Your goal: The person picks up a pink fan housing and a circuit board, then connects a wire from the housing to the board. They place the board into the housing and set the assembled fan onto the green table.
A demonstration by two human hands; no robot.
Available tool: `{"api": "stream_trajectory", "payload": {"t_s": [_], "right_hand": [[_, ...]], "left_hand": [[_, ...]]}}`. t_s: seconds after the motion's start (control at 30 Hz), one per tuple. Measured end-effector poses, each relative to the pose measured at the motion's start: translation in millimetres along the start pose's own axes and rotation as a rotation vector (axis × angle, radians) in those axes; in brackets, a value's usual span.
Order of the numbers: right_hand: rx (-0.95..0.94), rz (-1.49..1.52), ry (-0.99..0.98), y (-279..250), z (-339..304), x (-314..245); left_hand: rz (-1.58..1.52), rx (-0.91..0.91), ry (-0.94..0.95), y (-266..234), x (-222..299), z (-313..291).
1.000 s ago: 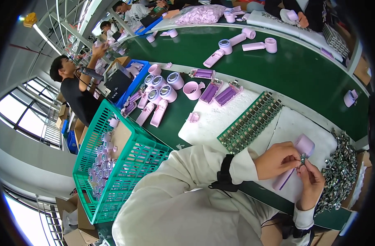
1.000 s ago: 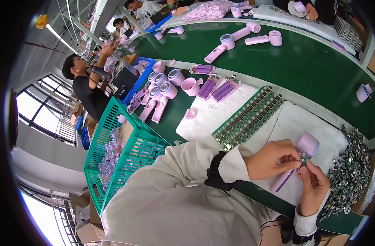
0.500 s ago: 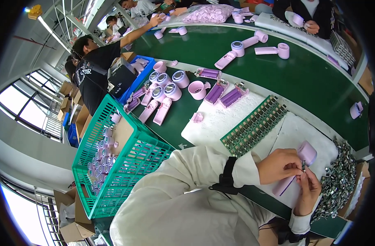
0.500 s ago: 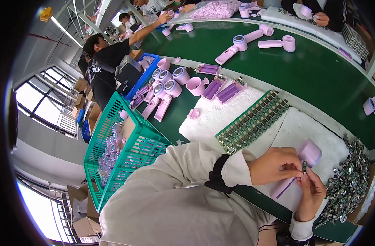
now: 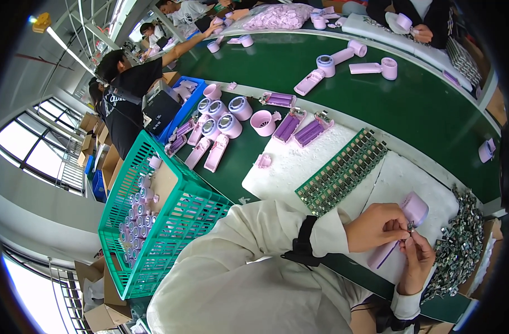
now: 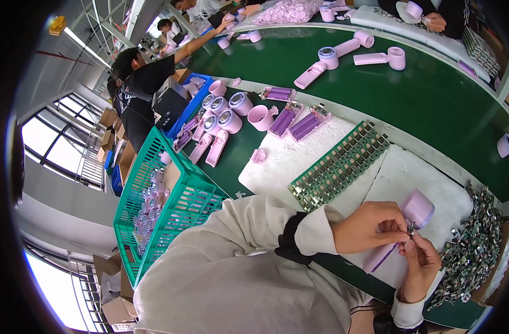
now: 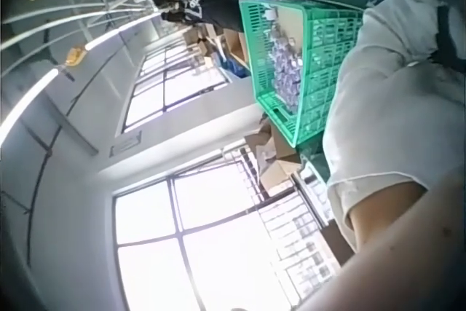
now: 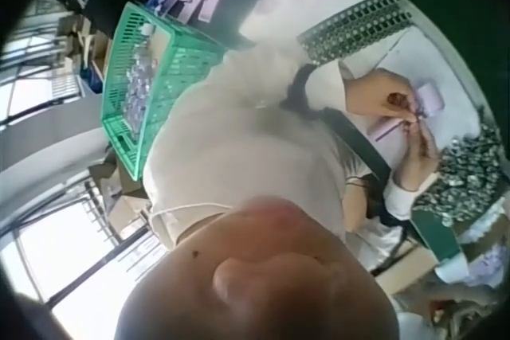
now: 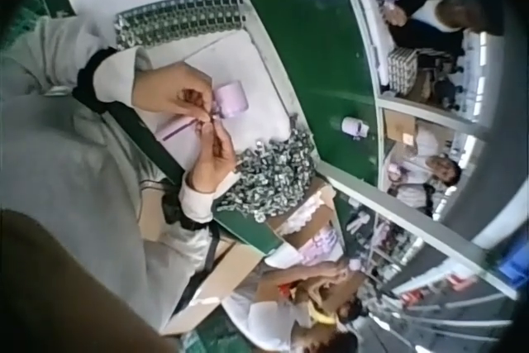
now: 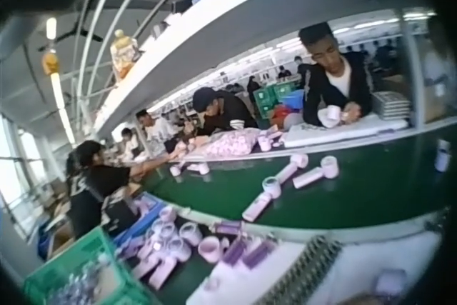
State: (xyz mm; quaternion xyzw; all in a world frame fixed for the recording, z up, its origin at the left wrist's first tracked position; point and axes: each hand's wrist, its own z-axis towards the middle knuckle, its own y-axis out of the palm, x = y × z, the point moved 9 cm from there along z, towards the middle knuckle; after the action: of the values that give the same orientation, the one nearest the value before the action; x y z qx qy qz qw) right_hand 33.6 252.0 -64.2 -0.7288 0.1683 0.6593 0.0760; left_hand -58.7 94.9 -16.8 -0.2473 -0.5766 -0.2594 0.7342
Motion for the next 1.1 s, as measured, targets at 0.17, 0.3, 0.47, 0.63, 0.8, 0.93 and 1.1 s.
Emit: {"api": "stream_trajectory", "payload": {"t_s": [0.17, 0.3, 0.47, 0.63, 0.8, 0.93, 1.1], "right_hand": [[0.017, -0.032, 0.025, -2, -1, -4], [-0.075, 0.076, 0.067, 26, 15, -10], [-0.108, 0.154, 0.022, 23, 11, -15], [-0.108, 0.213, 0.081, 25, 4, -12], [-0.120, 0.206, 0.089, 27, 7, -11], [-0.160, 0.215, 0.080, 28, 13, -13], [-0.158, 0.178, 0.079, 23, 17, -9]], "left_hand": [[-0.041, -0.042, -0.046, 4, -10, 8], [-0.135, -0.038, -0.191, -12, -21, 5], [-0.204, -0.105, -0.271, -2, -14, 4], [-0.190, -0.074, -0.248, -1, -17, 0], [-0.229, -0.063, -0.245, -3, -18, 1], [-0.251, -0.088, -0.269, -6, -20, 4], [-0.204, -0.122, -0.277, -6, -21, 5]]}}
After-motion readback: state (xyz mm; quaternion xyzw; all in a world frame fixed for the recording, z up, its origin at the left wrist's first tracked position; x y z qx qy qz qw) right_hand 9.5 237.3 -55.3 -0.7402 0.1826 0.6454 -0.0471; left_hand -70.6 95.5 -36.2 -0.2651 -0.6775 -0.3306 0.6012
